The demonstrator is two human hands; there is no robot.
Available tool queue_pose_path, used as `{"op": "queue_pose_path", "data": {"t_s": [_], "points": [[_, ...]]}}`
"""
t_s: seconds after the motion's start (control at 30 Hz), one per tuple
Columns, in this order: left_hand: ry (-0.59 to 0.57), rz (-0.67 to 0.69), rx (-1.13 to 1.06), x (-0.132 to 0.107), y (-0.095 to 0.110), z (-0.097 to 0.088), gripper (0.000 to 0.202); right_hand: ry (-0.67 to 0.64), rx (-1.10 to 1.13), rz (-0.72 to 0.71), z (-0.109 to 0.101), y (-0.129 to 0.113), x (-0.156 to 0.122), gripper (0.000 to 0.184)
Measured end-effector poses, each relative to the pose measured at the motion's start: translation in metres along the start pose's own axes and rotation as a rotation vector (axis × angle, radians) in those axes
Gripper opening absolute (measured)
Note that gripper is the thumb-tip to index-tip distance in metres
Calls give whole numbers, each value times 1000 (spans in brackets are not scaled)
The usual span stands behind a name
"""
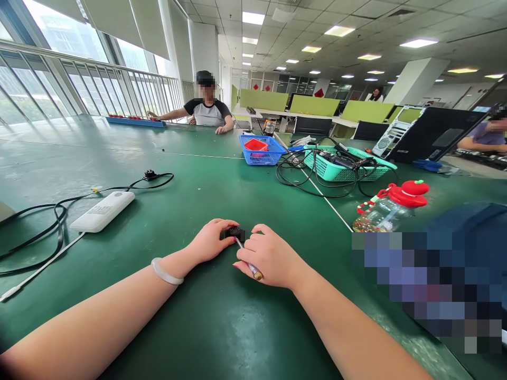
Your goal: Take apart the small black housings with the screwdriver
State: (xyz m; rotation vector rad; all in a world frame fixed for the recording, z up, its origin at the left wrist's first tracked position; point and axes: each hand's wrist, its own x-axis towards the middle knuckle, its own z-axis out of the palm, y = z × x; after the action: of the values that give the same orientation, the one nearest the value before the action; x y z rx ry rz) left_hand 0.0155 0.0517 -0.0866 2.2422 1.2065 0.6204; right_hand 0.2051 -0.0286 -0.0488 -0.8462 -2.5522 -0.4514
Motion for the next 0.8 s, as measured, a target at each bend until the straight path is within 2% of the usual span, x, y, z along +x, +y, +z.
{"op": "queue_pose_path", "data": {"t_s": [0.23,0.5,0.8], "points": [[1,-23,-27,0,2,-3,36,-1,20,8,3,3,-1,19],[11,-42,-61,0,3,-3,34,121,54,59,7,5,-5,20],[13,-66,-47,1,3,-3,35,-18,107,52,5,6,-6,16]]}}
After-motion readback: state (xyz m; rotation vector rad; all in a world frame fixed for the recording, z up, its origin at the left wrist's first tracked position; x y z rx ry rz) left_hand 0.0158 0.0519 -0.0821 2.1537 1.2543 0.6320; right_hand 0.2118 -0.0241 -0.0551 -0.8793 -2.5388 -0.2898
